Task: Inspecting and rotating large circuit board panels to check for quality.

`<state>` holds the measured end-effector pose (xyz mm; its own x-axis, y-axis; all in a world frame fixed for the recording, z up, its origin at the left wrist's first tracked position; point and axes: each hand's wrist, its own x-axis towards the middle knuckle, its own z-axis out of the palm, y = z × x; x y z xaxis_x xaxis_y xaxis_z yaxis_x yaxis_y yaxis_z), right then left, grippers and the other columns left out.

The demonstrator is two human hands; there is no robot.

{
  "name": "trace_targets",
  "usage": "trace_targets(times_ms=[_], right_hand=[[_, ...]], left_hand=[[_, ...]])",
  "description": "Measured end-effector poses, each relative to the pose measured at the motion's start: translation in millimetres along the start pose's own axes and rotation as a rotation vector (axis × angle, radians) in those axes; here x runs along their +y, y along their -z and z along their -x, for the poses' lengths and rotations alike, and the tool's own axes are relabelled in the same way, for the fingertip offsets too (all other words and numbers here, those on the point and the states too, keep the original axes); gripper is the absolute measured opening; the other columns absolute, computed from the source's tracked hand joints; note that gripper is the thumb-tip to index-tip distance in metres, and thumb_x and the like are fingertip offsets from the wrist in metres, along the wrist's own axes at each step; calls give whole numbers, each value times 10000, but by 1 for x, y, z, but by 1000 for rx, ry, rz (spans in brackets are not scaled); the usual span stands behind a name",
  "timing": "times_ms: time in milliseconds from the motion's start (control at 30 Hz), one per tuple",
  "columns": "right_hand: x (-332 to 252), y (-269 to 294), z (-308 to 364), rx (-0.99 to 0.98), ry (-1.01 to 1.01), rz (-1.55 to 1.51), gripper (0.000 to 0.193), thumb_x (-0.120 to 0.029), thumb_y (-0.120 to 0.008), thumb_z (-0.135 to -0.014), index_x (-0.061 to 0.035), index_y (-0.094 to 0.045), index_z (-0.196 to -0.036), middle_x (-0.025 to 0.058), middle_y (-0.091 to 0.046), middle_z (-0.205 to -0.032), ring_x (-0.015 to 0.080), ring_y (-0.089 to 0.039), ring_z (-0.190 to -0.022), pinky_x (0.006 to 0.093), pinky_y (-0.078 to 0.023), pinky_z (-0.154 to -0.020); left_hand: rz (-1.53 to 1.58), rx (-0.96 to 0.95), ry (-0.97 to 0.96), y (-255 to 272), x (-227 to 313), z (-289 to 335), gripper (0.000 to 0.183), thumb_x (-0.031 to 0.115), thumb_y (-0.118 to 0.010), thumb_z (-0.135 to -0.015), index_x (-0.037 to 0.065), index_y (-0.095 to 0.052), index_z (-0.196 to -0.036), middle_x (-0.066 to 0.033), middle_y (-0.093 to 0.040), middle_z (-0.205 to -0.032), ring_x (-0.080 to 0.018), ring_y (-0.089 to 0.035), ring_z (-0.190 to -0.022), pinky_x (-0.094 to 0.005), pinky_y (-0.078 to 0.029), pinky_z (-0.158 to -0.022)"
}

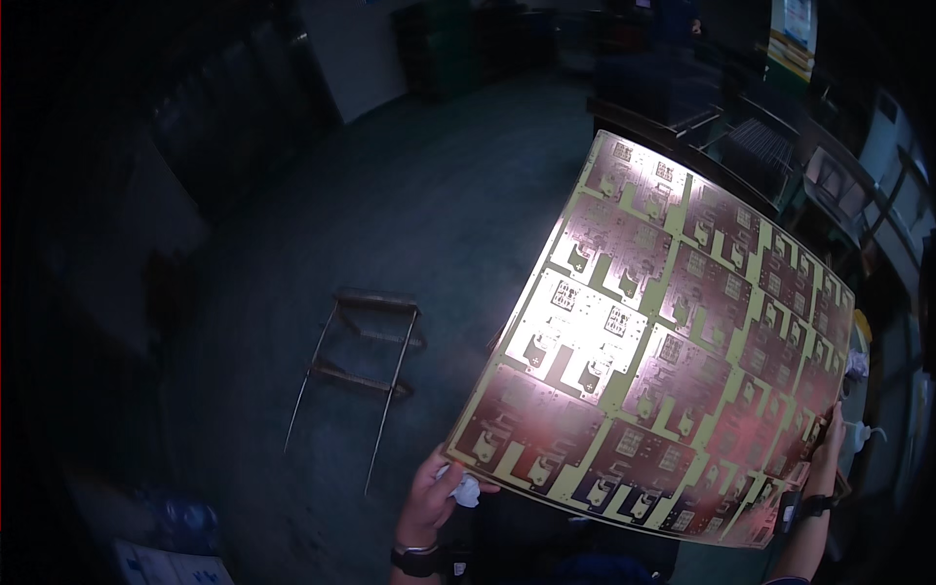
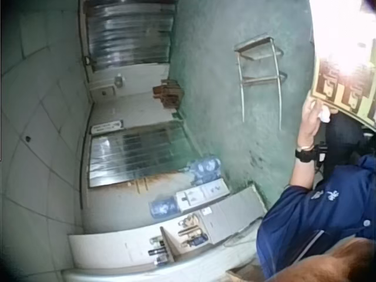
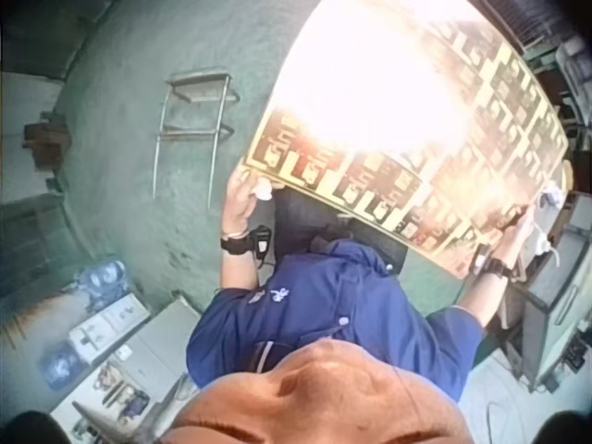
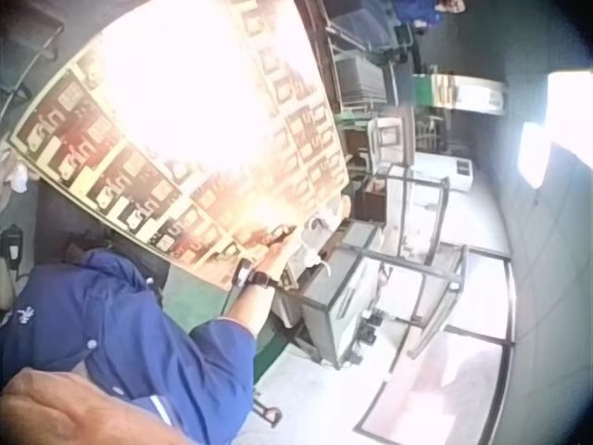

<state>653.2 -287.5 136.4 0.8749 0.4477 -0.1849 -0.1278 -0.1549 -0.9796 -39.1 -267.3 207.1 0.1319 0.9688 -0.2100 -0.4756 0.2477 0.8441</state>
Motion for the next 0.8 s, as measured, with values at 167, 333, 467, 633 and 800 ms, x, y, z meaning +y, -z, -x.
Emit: trace_targets(times_ms=[167, 333, 467, 633, 800], right_hand=[[-4, -8, 9, 71, -50, -32, 257, -358, -592, -827, -114, -573, -747, -34, -515, -679, 91, -497, -607, 238, -407, -551], [4, 5, -11, 29, -1, 5, 249, -346, -588, -833, -123, -570, -725, -37, -515, -684, 81, -490, -617, 238, -409, -556], [8, 5, -10, 2, -9, -27, 250, -348, -585, -834, -127, -568, -718, -36, -513, -673, 83, -491, -613, 242, -411, -559], [4, -1, 0, 18, 14, -43, 252, -355, -586, -831, -129, -573, -721, -26, -524, -673, 94, -504, -594, 243, -415, -550], [17, 9, -18, 43, -71, -20, 253, -415, -583, -813, -178, -554, -732, -11, -533, -628, 129, -528, -500, 267, -438, -428]], left_hand=[[8, -84, 40, 5, 6, 1, 350, 156, -412, -921, -43, -392, -1208, -143, -533, -1105, -234, -571, -965, -397, -505, -804], [-48, -144, 70, 15, 11, -2, 396, 201, -427, -919, -61, -387, -1213, -150, -539, -1104, -238, -574, -959, -367, -491, -812], [25, -137, 51, 20, 9, -4, 444, 246, -417, -920, -73, -367, -1225, -170, -537, -1104, -249, -580, -949, -398, -491, -809], [242, -93, 16, 26, 0, -15, 480, 286, -389, -926, -77, -347, -1238, -184, -533, -1104, -271, -584, -939, -432, -504, -782], [256, -90, 76, 31, 6, -34, 478, 323, -369, -931, -70, -394, -1203, -160, -562, -1044, -232, -598, -885, -371, -509, -753]])
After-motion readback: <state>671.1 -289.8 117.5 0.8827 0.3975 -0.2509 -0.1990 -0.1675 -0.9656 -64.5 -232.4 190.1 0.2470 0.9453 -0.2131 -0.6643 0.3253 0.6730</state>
